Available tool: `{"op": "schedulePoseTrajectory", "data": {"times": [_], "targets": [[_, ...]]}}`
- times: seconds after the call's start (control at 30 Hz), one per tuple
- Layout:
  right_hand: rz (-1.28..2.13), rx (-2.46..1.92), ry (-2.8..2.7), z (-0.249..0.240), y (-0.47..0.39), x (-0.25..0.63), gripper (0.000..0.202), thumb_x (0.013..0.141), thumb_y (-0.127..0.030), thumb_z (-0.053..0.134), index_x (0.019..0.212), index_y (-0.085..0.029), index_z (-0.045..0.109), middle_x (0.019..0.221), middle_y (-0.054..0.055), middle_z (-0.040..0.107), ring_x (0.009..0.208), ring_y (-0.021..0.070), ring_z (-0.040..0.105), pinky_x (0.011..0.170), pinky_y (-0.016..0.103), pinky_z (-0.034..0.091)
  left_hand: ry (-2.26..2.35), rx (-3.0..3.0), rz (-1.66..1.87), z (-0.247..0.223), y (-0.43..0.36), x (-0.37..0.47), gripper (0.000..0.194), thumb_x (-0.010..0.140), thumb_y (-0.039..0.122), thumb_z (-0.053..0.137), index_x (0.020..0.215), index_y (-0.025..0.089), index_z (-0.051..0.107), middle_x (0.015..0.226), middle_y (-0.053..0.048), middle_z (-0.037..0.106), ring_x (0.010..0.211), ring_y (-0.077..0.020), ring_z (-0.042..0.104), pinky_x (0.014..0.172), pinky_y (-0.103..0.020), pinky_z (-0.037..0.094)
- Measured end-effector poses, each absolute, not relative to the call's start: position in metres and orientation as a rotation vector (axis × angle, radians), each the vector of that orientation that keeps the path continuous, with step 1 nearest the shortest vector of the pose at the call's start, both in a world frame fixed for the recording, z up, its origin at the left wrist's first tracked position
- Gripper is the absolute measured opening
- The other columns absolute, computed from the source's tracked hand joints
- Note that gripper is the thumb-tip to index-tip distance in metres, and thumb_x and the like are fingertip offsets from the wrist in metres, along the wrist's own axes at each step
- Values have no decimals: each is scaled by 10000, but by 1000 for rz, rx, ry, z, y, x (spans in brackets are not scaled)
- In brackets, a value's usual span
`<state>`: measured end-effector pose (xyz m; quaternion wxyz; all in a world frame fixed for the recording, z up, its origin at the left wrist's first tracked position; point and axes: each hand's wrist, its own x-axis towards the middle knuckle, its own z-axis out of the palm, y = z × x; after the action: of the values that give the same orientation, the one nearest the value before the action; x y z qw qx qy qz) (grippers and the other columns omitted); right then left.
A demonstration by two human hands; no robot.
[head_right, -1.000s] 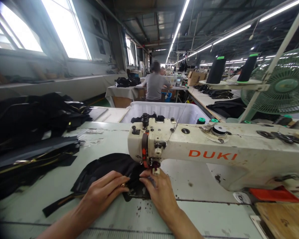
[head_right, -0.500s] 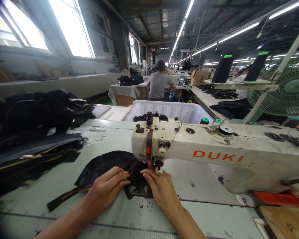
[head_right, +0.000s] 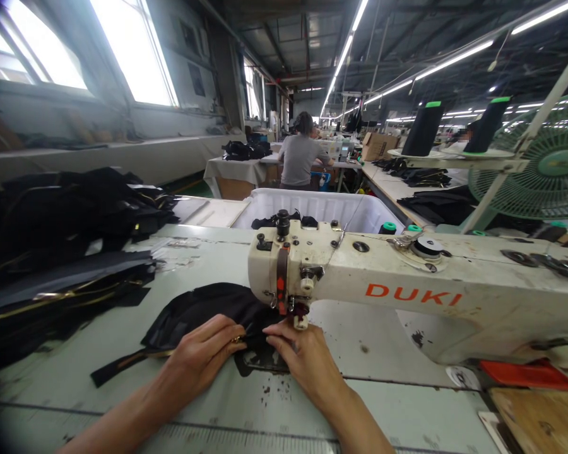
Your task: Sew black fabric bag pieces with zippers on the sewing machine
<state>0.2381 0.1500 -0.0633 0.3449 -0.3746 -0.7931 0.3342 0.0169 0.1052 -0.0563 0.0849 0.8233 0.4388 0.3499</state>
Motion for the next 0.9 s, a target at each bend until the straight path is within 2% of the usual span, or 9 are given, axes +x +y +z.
{"op": "schedulePoseTrajectory", "data": {"times": [0.2, 0.33, 0.43, 0.5, 0.63, 0.77, 0.9], "targets": [[862, -1006, -2132, -59, 149, 236, 164, 950, -249, 556, 984, -278, 715, 906, -15, 731, 855, 187, 678, 791, 282, 479, 1292, 2460, 1020, -57, 106, 16, 175, 1007, 198, 448, 1009, 174, 621, 880, -52, 599, 810, -176, 607, 721, -271, 509], [905, -973, -2158, -60, 149, 235, 163, 916, -239, 618, 1058, -270, 694, 891, -6, 713, 814, 185, 668, 756, 279, 489, 1289, 2436, 1016, -58, 106, 15, 171, 1011, 198, 446, 1039, 173, 613, 878, -52, 584, 806, -176, 590, 717, -275, 495], [929, -892, -2154, -62, 149, 234, 213, 893, -214, 662, 1094, -276, 693, 972, 4, 708, 892, 188, 659, 816, 279, 482, 1272, 2404, 1025, -60, 106, 14, 162, 1008, 183, 450, 1039, 173, 609, 895, -53, 580, 821, -175, 585, 736, -278, 485], [932, -853, -2133, -62, 150, 234, 190, 890, -183, 663, 1049, -275, 713, 965, -3, 706, 909, 178, 652, 843, 270, 468, 1271, 2392, 1021, -60, 106, 14, 157, 1007, 180, 453, 1043, 177, 606, 902, -51, 581, 829, -175, 586, 740, -277, 479], [913, -845, -2119, -62, 149, 233, 169, 896, -149, 642, 985, -264, 727, 886, -12, 702, 848, 163, 651, 798, 256, 458, 1277, 2395, 1004, -59, 106, 14, 160, 1004, 181, 457, 1045, 183, 611, 892, -43, 584, 818, -169, 589, 732, -269, 472], [933, -923, -2018, -62, 146, 231, 131, 899, -186, 637, 943, -256, 738, 856, -6, 710, 825, 179, 658, 771, 270, 452, 1273, 2343, 1007, -57, 106, 16, 155, 994, 165, 473, 1036, 183, 621, 911, -39, 596, 839, -163, 601, 747, -254, 464], [1089, -991, -1836, -66, 145, 230, 110, 875, -240, 665, 862, -262, 772, 817, -2, 733, 822, 203, 672, 780, 286, 461, 1335, 2215, 1030, -57, 105, 17, 124, 979, 199, 519, 990, 195, 642, 908, -20, 610, 815, -143, 614, 733, -225, 457]]}}
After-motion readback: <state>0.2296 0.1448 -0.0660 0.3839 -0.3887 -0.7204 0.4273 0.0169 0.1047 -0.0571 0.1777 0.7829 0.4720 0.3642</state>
